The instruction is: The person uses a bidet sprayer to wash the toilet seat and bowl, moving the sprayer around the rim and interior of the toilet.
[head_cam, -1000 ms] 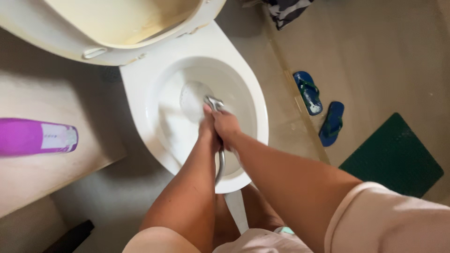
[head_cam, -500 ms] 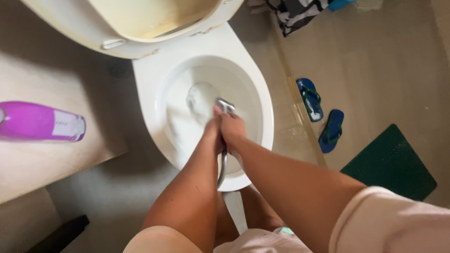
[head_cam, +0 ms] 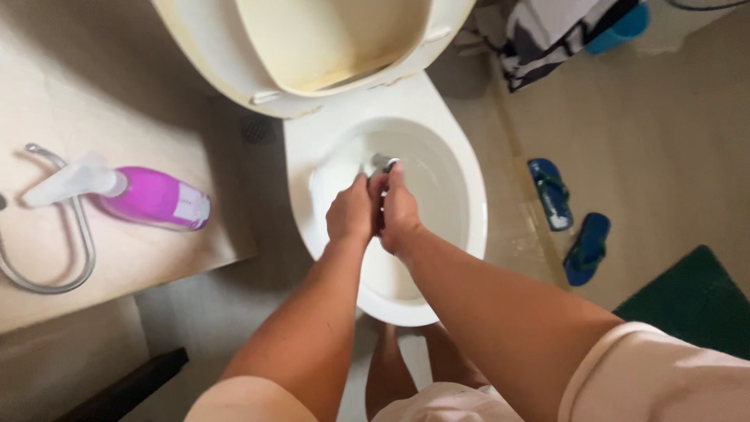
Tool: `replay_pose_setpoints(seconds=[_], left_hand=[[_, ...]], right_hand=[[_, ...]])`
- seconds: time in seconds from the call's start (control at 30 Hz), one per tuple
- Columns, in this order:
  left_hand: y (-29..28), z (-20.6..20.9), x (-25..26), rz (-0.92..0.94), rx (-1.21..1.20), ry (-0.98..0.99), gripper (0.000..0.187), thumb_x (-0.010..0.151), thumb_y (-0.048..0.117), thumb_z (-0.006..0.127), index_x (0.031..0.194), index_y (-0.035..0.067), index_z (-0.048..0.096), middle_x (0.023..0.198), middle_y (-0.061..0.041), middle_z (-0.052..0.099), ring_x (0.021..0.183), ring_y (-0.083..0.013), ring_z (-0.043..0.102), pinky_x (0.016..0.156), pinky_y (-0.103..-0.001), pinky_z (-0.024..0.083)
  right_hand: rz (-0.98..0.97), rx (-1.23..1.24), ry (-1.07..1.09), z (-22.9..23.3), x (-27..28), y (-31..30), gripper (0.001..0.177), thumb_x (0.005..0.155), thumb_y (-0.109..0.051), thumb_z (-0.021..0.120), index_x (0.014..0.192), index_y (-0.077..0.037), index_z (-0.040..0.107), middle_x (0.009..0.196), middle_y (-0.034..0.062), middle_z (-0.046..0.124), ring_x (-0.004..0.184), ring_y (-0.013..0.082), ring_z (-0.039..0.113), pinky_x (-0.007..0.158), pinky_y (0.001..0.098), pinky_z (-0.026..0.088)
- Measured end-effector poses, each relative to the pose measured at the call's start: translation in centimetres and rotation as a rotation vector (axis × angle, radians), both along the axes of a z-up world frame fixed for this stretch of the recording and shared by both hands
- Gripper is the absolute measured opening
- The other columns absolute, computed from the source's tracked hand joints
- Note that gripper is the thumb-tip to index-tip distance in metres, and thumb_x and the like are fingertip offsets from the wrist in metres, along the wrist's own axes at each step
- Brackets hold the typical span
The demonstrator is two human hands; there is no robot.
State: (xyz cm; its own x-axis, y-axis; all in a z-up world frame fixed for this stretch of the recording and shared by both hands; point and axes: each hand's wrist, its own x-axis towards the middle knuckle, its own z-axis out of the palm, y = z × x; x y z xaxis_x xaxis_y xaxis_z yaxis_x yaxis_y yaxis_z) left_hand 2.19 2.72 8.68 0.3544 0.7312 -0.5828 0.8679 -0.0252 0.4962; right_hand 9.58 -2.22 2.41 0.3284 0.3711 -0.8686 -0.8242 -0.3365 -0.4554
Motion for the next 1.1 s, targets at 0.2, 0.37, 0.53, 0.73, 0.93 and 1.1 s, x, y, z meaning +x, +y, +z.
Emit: replay_pose_setpoints(seconds=[0.2,0.37,0.53,0.73,0.93,1.1], left_hand=[[-2.4,-3.4,3.6,-0.412,0.002,-0.197,0.03,0.101,0.034,0.043,0.1,0.016,0.067,0.1,-0.017,0.075,0.094,-0.0365,0.072,0.085,-0.049,0.053],[-7.9,-4.9,1.3,-0.734,0.078,-0.191,0.024,0.099,0.025,0.044,0.105,0.011,0.062,0.107,-0.022,0.071,0.103,-0.0408,0.068,0.087,-0.053,0.052],[-8.7,2.3,-1.5,-0.444,-0.049,0.039,0.025,0.1,0.029,0.046,0.109,0.009,0.059,0.107,-0.017,0.074,0.104,-0.0372,0.07,0.087,-0.049,0.054],[-5.9,8.4,1.3,-0.224,0.031,-0.114,0.043,0.104,0.048,0.043,0.124,0.015,0.062,0.111,-0.018,0.073,0.105,-0.0399,0.068,0.09,-0.05,0.052],[-6.9,10.5,-0.9,-0.185,0.038,-0.048,0.042,0.103,0.049,0.04,0.133,0.022,0.055,0.105,-0.016,0.075,0.102,-0.0393,0.07,0.089,-0.05,0.052],[-6.0,11.3,0.3,-0.17,0.138,-0.301,0.038,0.099,0.028,0.04,0.134,0.02,0.053,0.107,-0.019,0.073,0.102,-0.0418,0.067,0.086,-0.052,0.05]], right_hand=[[-0.285,0.007,-0.12,0.1,2.9,-5.5,0.066,0.102,-0.074,0.033,0.068,-0.018,0.044,0.067,0.0037,0.04,0.056,0.0209,0.038,0.048,0.038,0.029],[-0.398,-0.439,-0.217,0.7,-0.9,-10.2,0.079,0.102,-0.069,0.025,0.086,-0.005,0.068,0.094,0.0138,0.071,0.084,0.029,0.068,0.083,0.0428,0.055],[-0.292,-0.283,-0.093,2.5,-2.2,-9.9,0.076,0.101,-0.071,0.035,0.082,-0.003,0.061,0.085,0.0104,0.065,0.079,0.0258,0.061,0.082,0.0409,0.052],[-0.33,0.066,0.076,7.8,2.7,-5.1,0.063,0.096,-0.069,0.046,0.078,-0.01,0.06,0.058,0.0045,0.043,0.057,0.0204,0.05,0.063,0.0361,0.046],[-0.206,-0.028,-0.056,11.9,1.2,-5.0,0.048,0.095,-0.052,0.051,0.076,-0.009,0.062,0.054,0.002,0.048,0.045,0.017,0.038,0.046,0.0346,0.031],[-0.228,-0.028,-0.341,15.4,1.8,-3.0,0.055,0.095,-0.052,0.054,0.072,-0.002,0.052,0.054,0.007,0.047,0.045,0.0212,0.043,0.045,0.0389,0.037]])
